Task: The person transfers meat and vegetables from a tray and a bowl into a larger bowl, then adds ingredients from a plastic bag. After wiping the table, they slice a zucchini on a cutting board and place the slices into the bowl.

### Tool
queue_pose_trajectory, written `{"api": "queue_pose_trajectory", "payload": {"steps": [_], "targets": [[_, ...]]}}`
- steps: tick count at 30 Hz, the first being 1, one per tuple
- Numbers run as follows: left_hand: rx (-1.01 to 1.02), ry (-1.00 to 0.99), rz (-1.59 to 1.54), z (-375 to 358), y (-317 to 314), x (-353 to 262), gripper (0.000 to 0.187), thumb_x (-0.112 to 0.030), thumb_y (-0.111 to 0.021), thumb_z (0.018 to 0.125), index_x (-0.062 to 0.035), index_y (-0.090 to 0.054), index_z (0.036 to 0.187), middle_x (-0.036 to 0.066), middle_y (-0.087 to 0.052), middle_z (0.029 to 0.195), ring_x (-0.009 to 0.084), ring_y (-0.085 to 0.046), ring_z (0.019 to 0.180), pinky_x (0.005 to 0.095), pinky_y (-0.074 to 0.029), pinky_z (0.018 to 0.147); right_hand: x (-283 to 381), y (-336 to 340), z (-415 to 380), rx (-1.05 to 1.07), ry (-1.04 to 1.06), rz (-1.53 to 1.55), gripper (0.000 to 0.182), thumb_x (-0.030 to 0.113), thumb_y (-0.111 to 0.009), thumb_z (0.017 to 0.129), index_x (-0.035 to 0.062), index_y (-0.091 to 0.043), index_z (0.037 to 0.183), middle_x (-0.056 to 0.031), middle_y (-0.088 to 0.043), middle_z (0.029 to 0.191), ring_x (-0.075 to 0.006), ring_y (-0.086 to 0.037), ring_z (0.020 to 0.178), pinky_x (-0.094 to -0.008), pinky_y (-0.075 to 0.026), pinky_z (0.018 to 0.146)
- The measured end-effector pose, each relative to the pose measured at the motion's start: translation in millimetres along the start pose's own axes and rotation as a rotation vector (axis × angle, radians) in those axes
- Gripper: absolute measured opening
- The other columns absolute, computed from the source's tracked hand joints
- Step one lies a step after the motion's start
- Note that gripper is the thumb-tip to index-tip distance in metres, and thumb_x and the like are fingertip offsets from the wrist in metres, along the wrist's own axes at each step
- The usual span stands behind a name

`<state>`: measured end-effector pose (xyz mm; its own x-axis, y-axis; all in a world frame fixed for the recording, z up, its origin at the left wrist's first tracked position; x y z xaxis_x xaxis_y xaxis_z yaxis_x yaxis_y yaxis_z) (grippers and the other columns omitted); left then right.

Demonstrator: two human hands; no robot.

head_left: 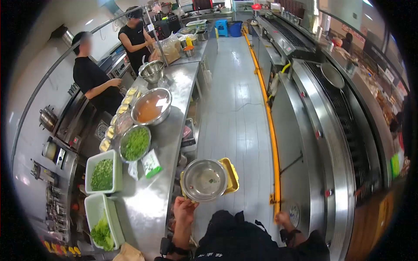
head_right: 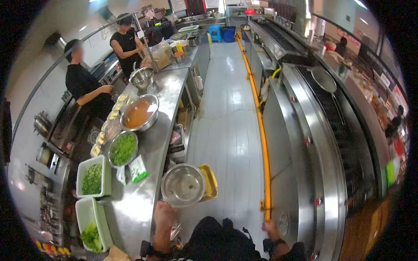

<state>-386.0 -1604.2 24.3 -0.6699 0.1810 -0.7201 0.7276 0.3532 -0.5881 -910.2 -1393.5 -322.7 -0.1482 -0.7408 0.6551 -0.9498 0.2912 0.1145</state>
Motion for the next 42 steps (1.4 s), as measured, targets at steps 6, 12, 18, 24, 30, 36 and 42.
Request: {"api": "queue_pose_trajectory", "payload": {"steps": [6,12,18,24,30,36,42], "targets": [[-0.084,-0.038,0.006,182,-62,-7,0.016,0.007,-0.052,0.082,-0.0074,-0.046,0.079,0.009,-0.058,0.074,0.0213,-0.060,0.067,0.0431,-0.056,0.065,357,-22,136,-0.151,0.347,-0.004,0.009,0.003,-0.052,0.086,-0.0021,-0.059,0.084,-0.0094,-0.059,0.067,-0.0192,-0.059,0.053,-0.0320,-0.048,0.044],[0.036,0.048,-0.073,399,-178,-6,0.016,0.008,-0.051,0.082,-0.0075,-0.047,0.082,0.009,-0.060,0.079,0.0228,-0.062,0.071,0.0444,-0.057,0.065,407,-28,231,-0.199,0.079,-0.102,0.019,0.009,-0.056,0.084,-0.0061,-0.060,0.094,-0.0113,-0.062,0.074,-0.0216,-0.062,0.058,-0.0319,-0.053,0.052],[0.117,0.042,-0.027,611,-352,-36,0.016,0.007,-0.051,0.084,-0.0082,-0.047,0.082,0.008,-0.059,0.080,0.0228,-0.060,0.073,0.0462,-0.055,0.073,334,-43,281,-0.066,-0.183,0.117,0.011,0.010,-0.056,0.081,0.0036,-0.060,0.072,-0.0084,-0.055,0.059,-0.0221,-0.059,0.054,-0.0359,-0.050,0.047],[0.206,0.089,-0.062,811,-467,4,0.015,0.006,-0.047,0.081,-0.0092,-0.047,0.083,0.008,-0.059,0.083,0.0246,-0.061,0.079,0.0487,-0.054,0.076,485,-47,438,-0.139,-0.286,-0.049,0.011,0.010,-0.055,0.081,0.0020,-0.060,0.074,-0.0077,-0.056,0.059,-0.0211,-0.057,0.051,-0.0361,-0.047,0.044],[0.135,0.047,-0.091,952,-585,4,0.014,0.004,-0.052,0.081,-0.0093,-0.048,0.082,0.008,-0.059,0.083,0.0251,-0.059,0.080,0.0475,-0.053,0.078,822,-45,667,-0.195,0.027,-0.182,0.012,0.009,-0.055,0.081,0.0003,-0.060,0.076,-0.0069,-0.057,0.059,-0.0200,-0.056,0.049,-0.0362,-0.043,0.041],[0.104,0.021,-0.063,1123,-680,20,0.013,0.003,-0.053,0.079,-0.0089,-0.049,0.082,0.009,-0.058,0.085,0.0279,-0.060,0.080,0.0487,-0.052,0.077,1218,-54,860,-0.253,0.462,-0.120,0.013,0.011,-0.059,0.083,0.0009,-0.065,0.087,-0.0074,-0.063,0.069,-0.0156,-0.062,0.060,-0.0288,-0.051,0.053],[0.194,0.050,-0.070,1346,-796,26,0.012,0.003,-0.054,0.080,-0.0080,-0.049,0.083,0.011,-0.060,0.086,0.0286,-0.062,0.083,0.0495,-0.053,0.074,1317,-73,1018,-0.209,0.518,-0.338,0.018,0.012,-0.054,0.083,-0.0012,-0.065,0.088,-0.0106,-0.065,0.070,-0.0191,-0.062,0.063,-0.0349,-0.048,0.055]]}}
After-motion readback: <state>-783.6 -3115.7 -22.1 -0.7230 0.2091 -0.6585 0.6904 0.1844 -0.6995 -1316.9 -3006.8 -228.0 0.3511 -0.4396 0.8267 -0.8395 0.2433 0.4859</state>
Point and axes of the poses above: each hand's wrist, its own z-axis towards the middle knuckle, its own y-axis out of the back of the hand, x = y × z, the point moved 9 cm from there along z, towards the middle knuckle
